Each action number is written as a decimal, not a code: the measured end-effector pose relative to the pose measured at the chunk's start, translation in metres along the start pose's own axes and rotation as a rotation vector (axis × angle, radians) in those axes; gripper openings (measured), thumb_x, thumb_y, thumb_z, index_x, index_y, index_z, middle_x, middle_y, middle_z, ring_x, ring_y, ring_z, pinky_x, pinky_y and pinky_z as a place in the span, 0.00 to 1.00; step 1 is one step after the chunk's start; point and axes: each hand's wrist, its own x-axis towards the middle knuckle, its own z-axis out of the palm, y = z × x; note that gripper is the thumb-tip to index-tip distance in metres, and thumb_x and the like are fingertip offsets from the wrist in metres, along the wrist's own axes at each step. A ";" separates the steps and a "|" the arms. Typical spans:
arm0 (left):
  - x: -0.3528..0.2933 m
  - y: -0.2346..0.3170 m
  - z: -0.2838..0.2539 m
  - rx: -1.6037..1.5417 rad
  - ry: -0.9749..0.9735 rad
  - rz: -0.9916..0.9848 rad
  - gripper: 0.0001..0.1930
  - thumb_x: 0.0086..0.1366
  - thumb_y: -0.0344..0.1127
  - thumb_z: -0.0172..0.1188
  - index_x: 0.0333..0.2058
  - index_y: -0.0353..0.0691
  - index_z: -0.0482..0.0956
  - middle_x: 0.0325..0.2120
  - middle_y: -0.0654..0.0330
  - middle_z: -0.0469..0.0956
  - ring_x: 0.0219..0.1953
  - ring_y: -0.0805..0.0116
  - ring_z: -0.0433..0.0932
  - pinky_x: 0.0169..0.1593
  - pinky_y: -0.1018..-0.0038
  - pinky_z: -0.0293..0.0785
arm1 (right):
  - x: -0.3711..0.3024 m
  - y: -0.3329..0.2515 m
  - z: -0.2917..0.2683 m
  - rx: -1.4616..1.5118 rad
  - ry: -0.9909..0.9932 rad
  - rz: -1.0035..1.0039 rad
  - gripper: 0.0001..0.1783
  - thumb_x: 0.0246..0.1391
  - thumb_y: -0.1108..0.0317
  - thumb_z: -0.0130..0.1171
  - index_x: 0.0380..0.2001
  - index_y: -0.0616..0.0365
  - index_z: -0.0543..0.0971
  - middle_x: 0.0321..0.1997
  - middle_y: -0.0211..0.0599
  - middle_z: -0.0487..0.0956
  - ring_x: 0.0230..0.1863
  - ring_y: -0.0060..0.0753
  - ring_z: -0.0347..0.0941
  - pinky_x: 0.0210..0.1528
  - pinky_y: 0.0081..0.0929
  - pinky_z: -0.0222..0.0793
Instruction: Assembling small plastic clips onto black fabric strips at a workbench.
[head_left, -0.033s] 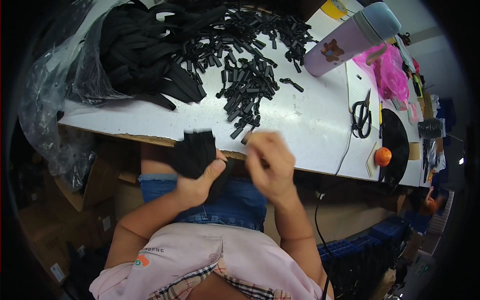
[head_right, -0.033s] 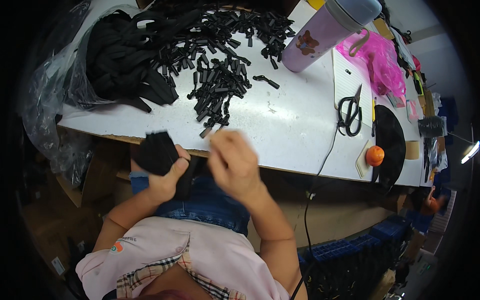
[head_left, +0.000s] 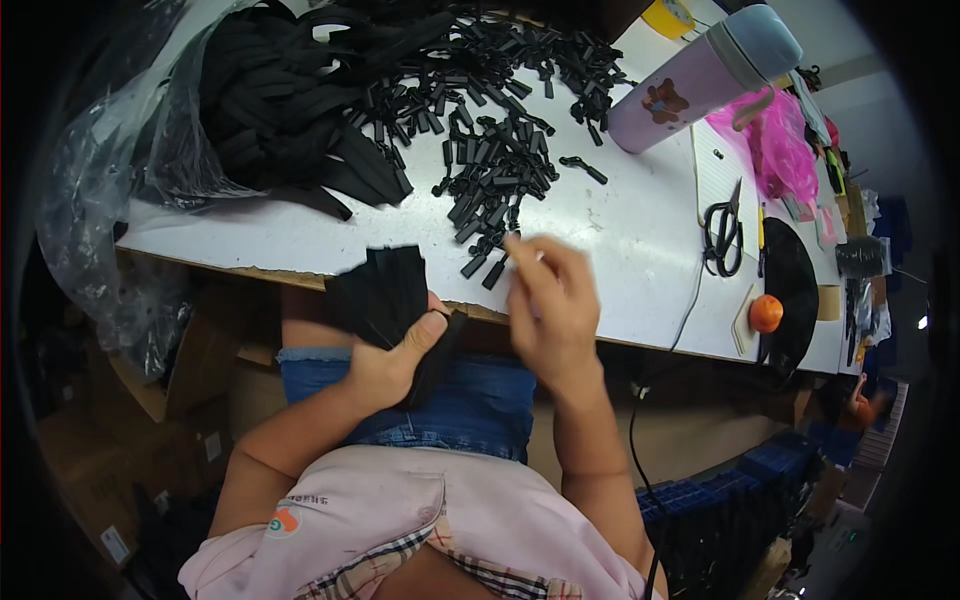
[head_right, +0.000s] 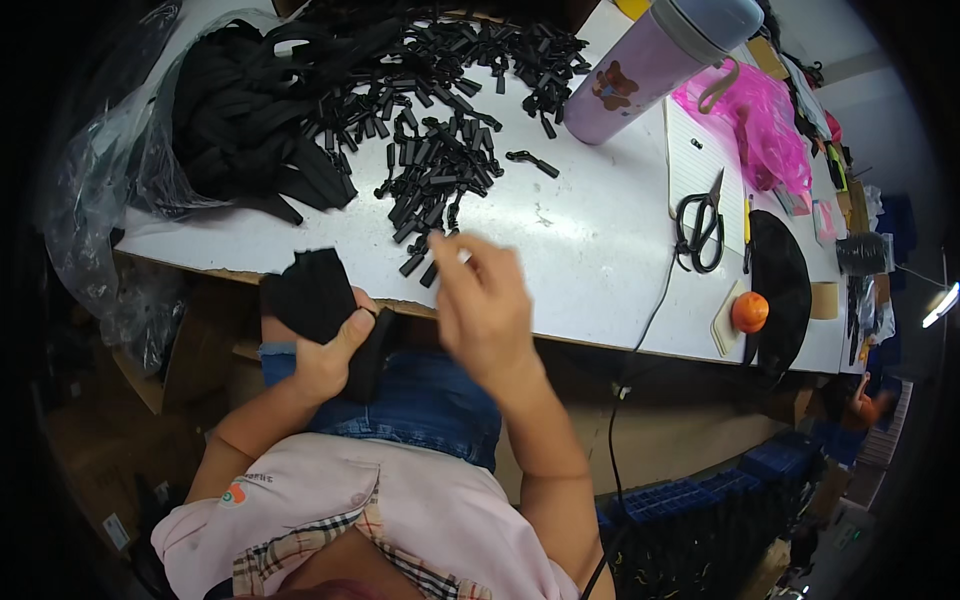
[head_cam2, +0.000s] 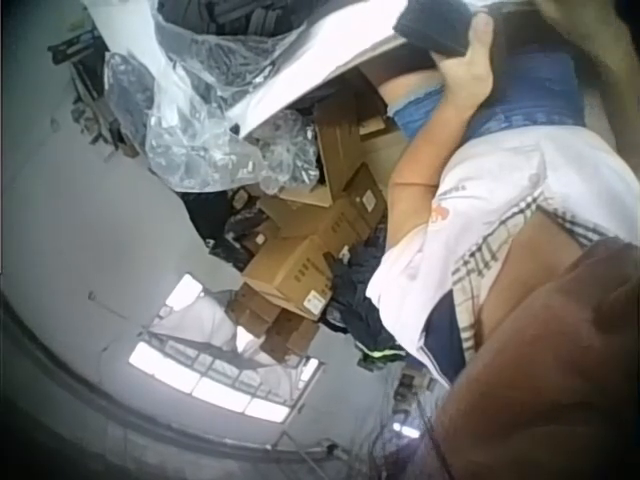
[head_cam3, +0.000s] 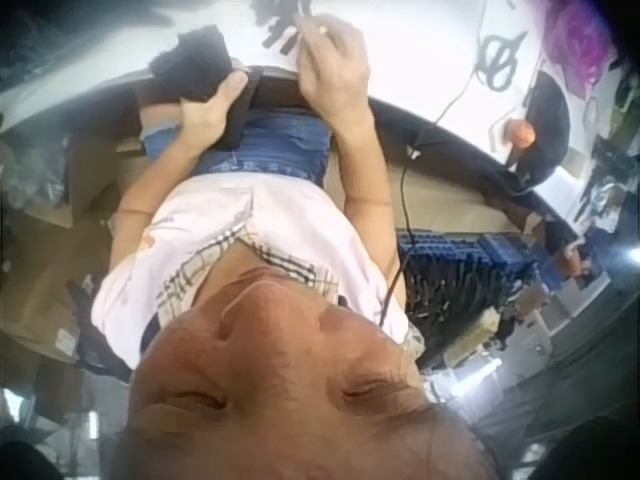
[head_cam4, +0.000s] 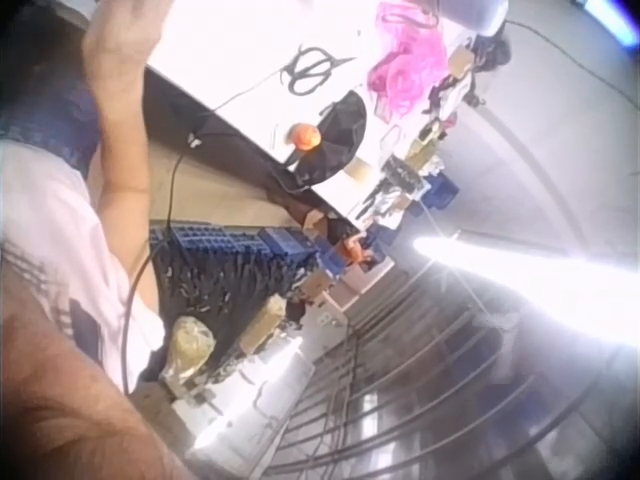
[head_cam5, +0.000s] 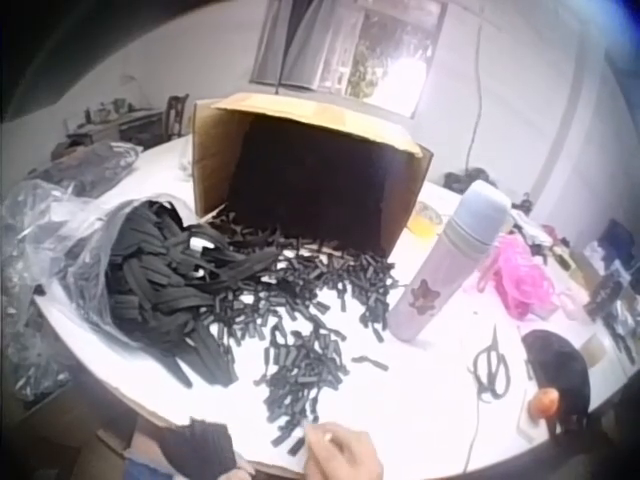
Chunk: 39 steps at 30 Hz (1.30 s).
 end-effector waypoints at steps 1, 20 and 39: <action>0.000 0.000 0.000 -0.033 0.006 -0.001 0.06 0.59 0.32 0.52 0.31 0.35 0.70 0.25 0.66 0.68 0.28 0.79 0.66 0.33 0.82 0.64 | 0.005 0.006 -0.002 0.007 0.029 -0.018 0.10 0.38 0.80 0.55 0.28 0.61 0.74 0.29 0.36 0.72 0.24 0.29 0.66 0.25 0.23 0.63; 0.004 0.006 0.008 0.218 -0.052 0.206 0.05 0.56 0.27 0.54 0.31 0.33 0.72 0.25 0.63 0.71 0.29 0.77 0.69 0.33 0.81 0.66 | -0.018 -0.031 0.001 1.107 -0.086 0.658 0.08 0.48 0.78 0.52 0.34 0.68 0.74 0.27 0.33 0.72 0.23 0.15 0.67 0.22 0.10 0.64; 0.010 0.001 0.002 0.358 -0.060 0.255 0.07 0.51 0.23 0.56 0.32 0.34 0.74 0.25 0.59 0.74 0.25 0.74 0.72 0.29 0.79 0.67 | -0.009 -0.025 -0.008 0.725 -0.234 0.471 0.07 0.44 0.78 0.56 0.31 0.64 0.77 0.20 0.34 0.74 0.17 0.18 0.69 0.19 0.13 0.62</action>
